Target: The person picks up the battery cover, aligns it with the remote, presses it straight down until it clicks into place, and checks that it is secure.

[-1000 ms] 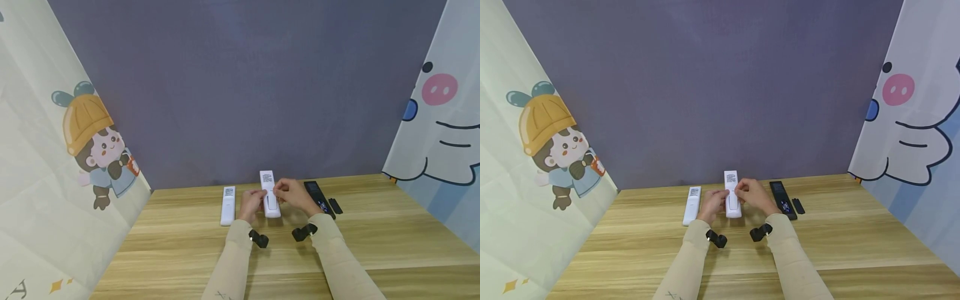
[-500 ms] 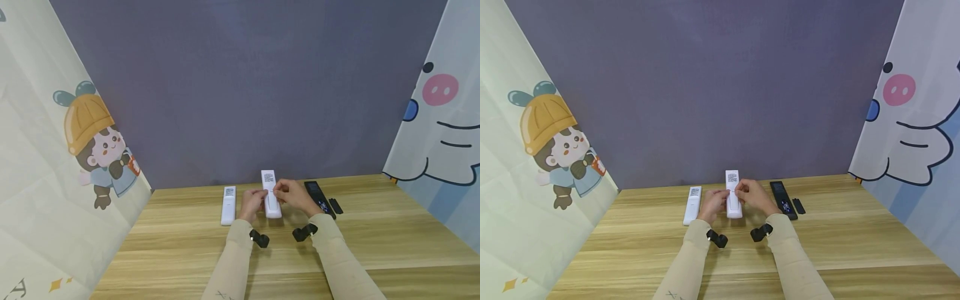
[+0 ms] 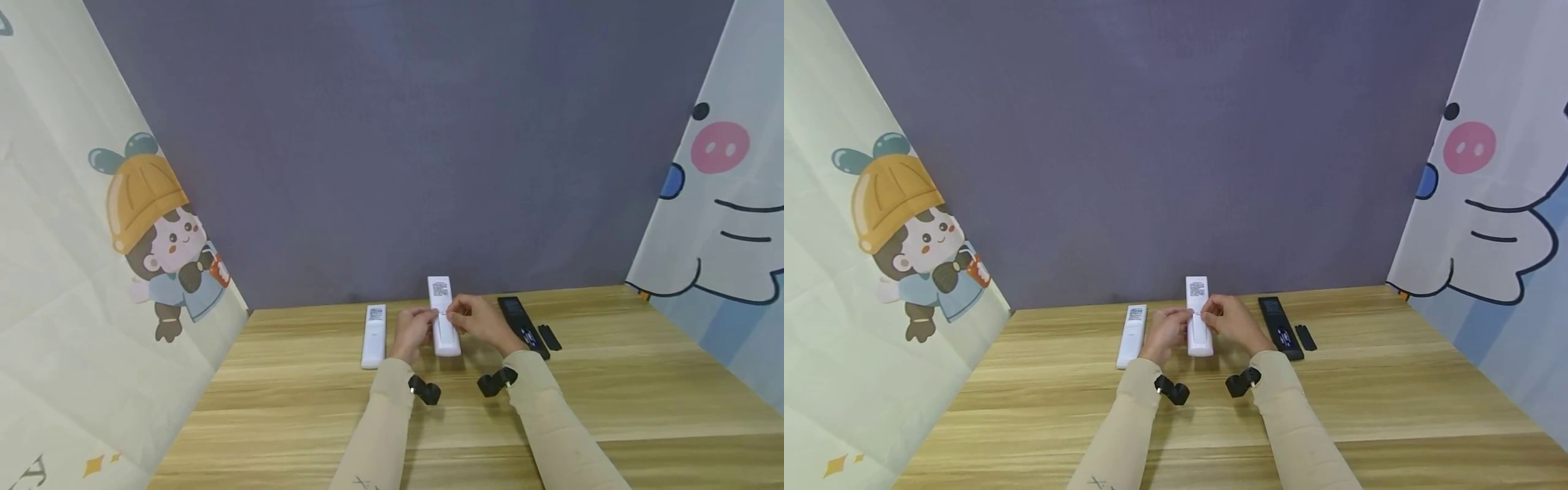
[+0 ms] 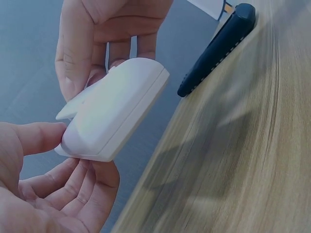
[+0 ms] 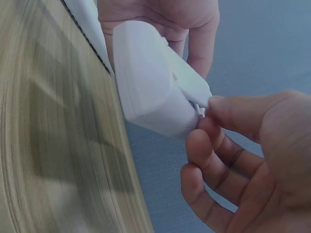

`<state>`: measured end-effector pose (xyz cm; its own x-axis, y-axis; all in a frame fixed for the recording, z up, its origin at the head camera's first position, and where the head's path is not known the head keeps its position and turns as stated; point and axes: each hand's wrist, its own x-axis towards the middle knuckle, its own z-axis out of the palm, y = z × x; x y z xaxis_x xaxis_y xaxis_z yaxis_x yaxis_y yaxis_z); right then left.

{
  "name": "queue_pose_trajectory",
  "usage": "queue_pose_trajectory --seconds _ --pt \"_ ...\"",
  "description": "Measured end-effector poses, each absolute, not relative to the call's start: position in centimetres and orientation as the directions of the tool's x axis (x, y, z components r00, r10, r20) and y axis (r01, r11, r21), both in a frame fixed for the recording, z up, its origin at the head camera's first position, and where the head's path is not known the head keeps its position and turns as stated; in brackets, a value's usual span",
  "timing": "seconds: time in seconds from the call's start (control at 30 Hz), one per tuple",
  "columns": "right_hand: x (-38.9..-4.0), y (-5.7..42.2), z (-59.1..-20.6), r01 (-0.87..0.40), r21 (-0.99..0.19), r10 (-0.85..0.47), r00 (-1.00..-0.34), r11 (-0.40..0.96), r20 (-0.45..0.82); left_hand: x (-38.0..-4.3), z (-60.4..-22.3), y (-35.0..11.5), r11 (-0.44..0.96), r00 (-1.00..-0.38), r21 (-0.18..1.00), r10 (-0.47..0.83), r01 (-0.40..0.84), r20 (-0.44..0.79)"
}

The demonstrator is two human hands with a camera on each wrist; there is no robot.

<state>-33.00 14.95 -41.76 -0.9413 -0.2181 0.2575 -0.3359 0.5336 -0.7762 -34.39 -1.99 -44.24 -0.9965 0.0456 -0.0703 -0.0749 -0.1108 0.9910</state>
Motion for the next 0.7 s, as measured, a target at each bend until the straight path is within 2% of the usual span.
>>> queue_pose_trajectory --seconds 0.7 --pt "-32.99 14.99 -42.01 -0.243 -0.801 -0.135 -0.97 0.547 0.202 -34.38 -44.1 -1.67 -0.116 -0.998 0.992 0.035 -0.059 -0.055"
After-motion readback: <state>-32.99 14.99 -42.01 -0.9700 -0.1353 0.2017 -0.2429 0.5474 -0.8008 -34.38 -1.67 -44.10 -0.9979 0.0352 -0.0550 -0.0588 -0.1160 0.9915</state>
